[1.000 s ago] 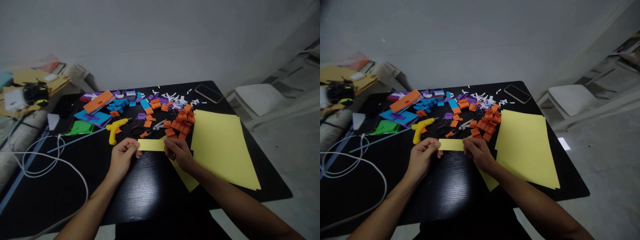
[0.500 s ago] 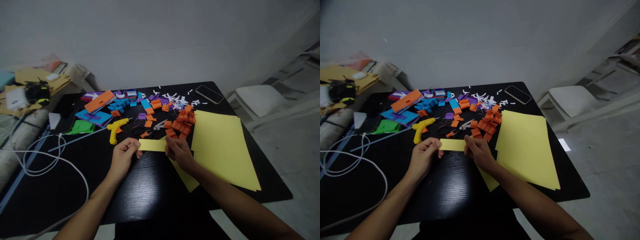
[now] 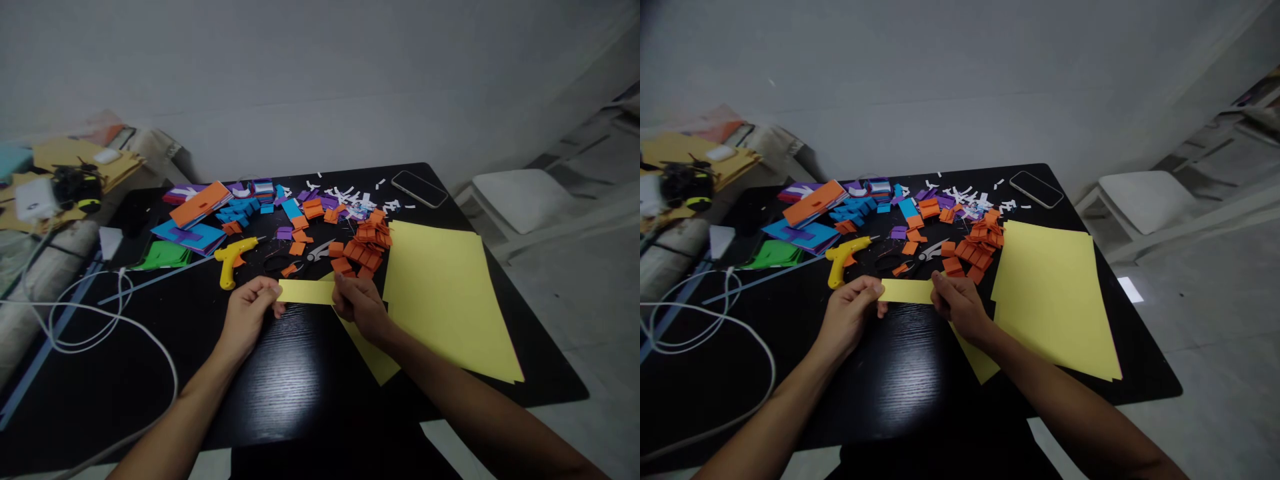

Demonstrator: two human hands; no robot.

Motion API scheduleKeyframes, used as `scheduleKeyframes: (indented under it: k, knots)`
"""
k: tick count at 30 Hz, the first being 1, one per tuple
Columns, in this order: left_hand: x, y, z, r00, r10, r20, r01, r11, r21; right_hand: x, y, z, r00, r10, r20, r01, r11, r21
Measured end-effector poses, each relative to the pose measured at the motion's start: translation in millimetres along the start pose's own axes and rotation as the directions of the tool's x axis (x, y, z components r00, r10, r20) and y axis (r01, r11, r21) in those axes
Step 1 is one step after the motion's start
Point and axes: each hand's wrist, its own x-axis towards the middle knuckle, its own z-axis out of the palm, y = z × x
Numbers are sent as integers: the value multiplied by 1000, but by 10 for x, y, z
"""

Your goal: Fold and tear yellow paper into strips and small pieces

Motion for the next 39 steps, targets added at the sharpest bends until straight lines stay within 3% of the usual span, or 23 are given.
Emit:
scheduleKeyframes:
  k: [9, 18, 29, 39]
  knots:
    - [1, -13, -3, 1000, -10, -1, 10, 1000, 2, 7, 34, 14, 998, -56, -43, 53, 997, -54]
    - [27, -19, -42, 1000, -14, -21, 15, 999, 32, -38, 5, -4, 995, -40, 89, 49, 993, -105]
    - [6, -13, -37, 1000, 15, 22, -16, 998, 59, -23, 44, -13, 999, -39, 9, 40, 982, -184]
    - [12, -6, -62, 1000, -15, -7, 16, 999, 31, -21, 30, -2, 995, -18, 95, 36, 982, -185]
